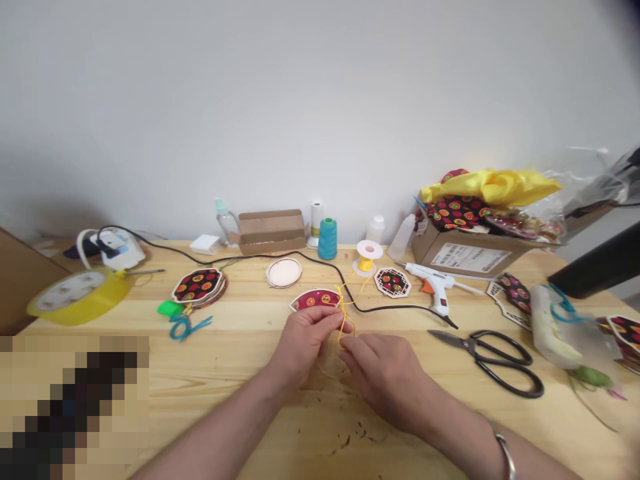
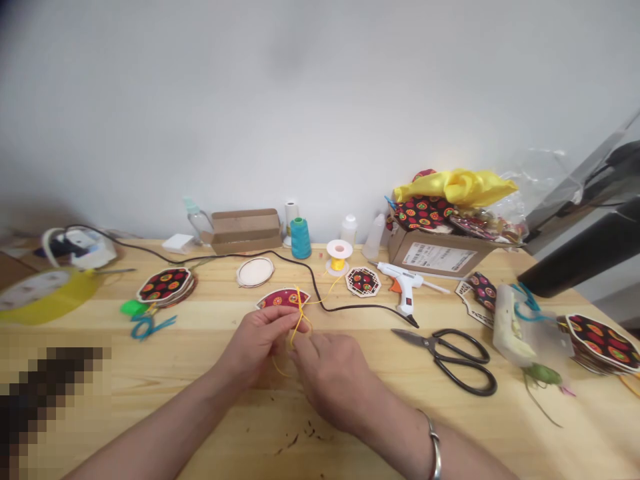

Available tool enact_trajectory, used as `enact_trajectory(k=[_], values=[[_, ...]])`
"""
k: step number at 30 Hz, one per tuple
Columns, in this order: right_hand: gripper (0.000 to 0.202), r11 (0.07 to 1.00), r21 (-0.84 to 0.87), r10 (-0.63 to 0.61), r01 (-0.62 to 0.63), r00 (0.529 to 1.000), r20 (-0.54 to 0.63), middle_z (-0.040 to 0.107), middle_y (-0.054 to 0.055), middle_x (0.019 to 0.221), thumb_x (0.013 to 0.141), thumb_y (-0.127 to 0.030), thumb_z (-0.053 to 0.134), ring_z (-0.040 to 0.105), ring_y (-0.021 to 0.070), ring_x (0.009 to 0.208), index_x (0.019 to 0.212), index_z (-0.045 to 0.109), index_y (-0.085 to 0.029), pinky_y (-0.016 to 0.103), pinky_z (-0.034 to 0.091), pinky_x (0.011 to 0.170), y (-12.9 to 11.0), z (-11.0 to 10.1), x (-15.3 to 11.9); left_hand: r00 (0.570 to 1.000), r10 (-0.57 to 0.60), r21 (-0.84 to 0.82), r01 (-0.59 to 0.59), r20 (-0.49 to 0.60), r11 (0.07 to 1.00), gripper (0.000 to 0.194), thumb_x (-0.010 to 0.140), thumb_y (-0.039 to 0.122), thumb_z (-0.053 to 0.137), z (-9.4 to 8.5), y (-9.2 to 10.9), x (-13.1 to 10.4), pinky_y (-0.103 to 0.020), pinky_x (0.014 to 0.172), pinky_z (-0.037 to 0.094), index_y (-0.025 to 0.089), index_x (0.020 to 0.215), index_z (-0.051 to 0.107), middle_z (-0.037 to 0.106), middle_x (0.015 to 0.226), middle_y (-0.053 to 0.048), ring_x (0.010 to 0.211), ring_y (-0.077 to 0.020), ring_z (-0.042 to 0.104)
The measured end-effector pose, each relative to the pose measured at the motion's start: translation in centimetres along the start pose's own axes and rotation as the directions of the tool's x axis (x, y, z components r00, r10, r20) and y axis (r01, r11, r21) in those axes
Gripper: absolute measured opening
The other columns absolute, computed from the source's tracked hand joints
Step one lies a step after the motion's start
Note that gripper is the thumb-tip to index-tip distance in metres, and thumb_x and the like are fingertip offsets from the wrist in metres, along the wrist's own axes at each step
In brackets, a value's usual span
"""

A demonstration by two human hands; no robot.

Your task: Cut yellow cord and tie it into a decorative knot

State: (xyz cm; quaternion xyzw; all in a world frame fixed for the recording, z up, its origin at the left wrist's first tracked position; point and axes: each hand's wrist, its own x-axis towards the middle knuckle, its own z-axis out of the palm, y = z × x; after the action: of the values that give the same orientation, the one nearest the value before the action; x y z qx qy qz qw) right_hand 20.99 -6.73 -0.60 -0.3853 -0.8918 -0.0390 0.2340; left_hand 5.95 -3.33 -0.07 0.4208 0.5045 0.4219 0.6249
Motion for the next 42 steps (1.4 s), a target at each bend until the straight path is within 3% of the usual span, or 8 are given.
enact_trajectory(k=[7, 10, 12, 16, 20, 22, 26, 42], values=[[0.016, 0.969, -0.058, -0.232, 0.241, 0.964, 0.129, 0.056, 0.004, 0.064, 0.083, -0.009, 0.040, 0.044, 0.0152, 0.052, 0.078, 0.055, -0.015, 0.029, 0.027, 0.048, -0.3, -0.4, 0.1, 0.997, -0.058, -0.189, 0.067, 0.054, 0.980, 0.019, 0.066, 0.031, 0.068, -0.1, -0.2, 0.3, -0.017, 0.036, 0.013, 0.013, 0.070, 0.063, 0.057, 0.052, 0.003, 0.036, -0.0005, 0.024], [0.021, 0.975, 0.175, -0.152, 0.136, 0.985, 0.081, 0.056, 0.005, 0.065, 0.087, -0.024, 0.043, 0.047, 0.0150, 0.056, 0.071, 0.055, -0.016, 0.029, 0.032, 0.051, -0.1, -1.3, 0.6, 0.996, -0.083, -0.185, 0.087, 0.029, 0.979, 0.019, 0.065, 0.030, 0.069, -0.1, -0.3, 0.3, -0.017, 0.036, 0.014, 0.013, 0.071, 0.063, 0.051, 0.048, 0.006, 0.036, -0.0011, 0.028], [0.024, 0.927, 0.369, 0.067, -0.061, 0.998, -0.004, 0.058, 0.006, 0.070, 0.088, -0.026, 0.042, 0.051, 0.0151, 0.063, 0.069, 0.055, -0.017, 0.028, 0.038, 0.058, 0.2, -1.5, 0.9, 0.995, -0.090, -0.185, 0.095, 0.036, 0.978, 0.019, 0.065, 0.030, 0.070, -0.1, -0.3, 0.2, -0.017, 0.038, 0.016, 0.014, 0.072, 0.064, 0.050, 0.048, 0.006, 0.037, -0.0017, 0.031], [0.016, 0.590, 0.695, 0.521, -0.410, 0.851, 0.059, 0.060, 0.006, 0.082, 0.086, -0.026, 0.046, 0.055, 0.0157, 0.078, 0.077, 0.056, -0.017, 0.028, 0.043, 0.071, 1.2, -1.0, 1.6, 0.996, -0.067, -0.145, 0.075, 0.060, 0.987, 0.018, 0.066, 0.031, 0.070, 0.0, -0.4, 0.1, -0.018, 0.041, 0.018, 0.014, 0.072, 0.066, 0.047, 0.048, 0.006, 0.042, -0.0029, 0.034], [0.021, 0.114, 0.829, 0.545, -0.547, 0.732, 0.408, 0.059, 0.002, 0.072, 0.081, -0.037, 0.054, 0.057, 0.0139, 0.068, 0.083, 0.052, -0.016, 0.028, 0.046, 0.066, 1.7, -0.5, 2.1, 0.994, -0.024, -0.099, 0.034, 0.107, 0.995, 0.018, 0.067, 0.030, 0.069, 0.1, -0.4, 0.0, -0.019, 0.043, 0.019, 0.013, 0.072, 0.069, 0.042, 0.046, 0.006, 0.044, -0.0037, 0.031], [0.026, 0.020, 0.827, 0.517, -0.562, 0.714, 0.473, 0.056, -0.001, 0.061, 0.078, -0.042, 0.056, 0.055, 0.0122, 0.058, 0.082, 0.050, -0.017, 0.026, 0.044, 0.058, 1.6, -0.5, 2.2, 0.990, -0.016, -0.076, 0.027, 0.142, 0.997, 0.018, 0.067, 0.031, 0.068, 0.1, -0.4, -0.1, -0.020, 0.044, 0.018, 0.014, 0.073, 0.070, 0.039, 0.046, 0.007, 0.045, -0.0041, 0.029], [0.030, 0.015, 0.823, 0.537, -0.568, 0.698, 0.473, 0.045, -0.006, 0.054, 0.073, -0.045, 0.060, 0.041, 0.0067, 0.043, 0.073, 0.047, -0.018, 0.020, 0.032, 0.042, 1.6, -0.6, 2.3, 0.986, -0.014, 0.006, 0.014, 0.168, 1.000, 0.017, 0.068, 0.030, 0.066, 0.1, -0.3, -0.2, -0.020, 0.044, 0.019, 0.015, 0.075, 0.070, 0.036, 0.045, 0.007, 0.044, -0.0048, 0.026], [0.020, 0.106, 0.799, 0.598, -0.591, 0.680, 0.424, 0.042, -0.005, 0.053, 0.073, -0.035, 0.058, 0.034, 0.0068, 0.045, 0.068, 0.049, -0.018, 0.020, 0.026, 0.041, 2.2, -0.8, 2.4, 0.981, -0.011, 0.107, -0.010, 0.195, 0.994, 0.022, 0.070, 0.036, 0.066, 0.1, -0.2, -0.5, -0.020, 0.042, 0.018, 0.016, 0.077, 0.068, 0.040, 0.050, 0.006, 0.045, -0.0052, 0.028]])
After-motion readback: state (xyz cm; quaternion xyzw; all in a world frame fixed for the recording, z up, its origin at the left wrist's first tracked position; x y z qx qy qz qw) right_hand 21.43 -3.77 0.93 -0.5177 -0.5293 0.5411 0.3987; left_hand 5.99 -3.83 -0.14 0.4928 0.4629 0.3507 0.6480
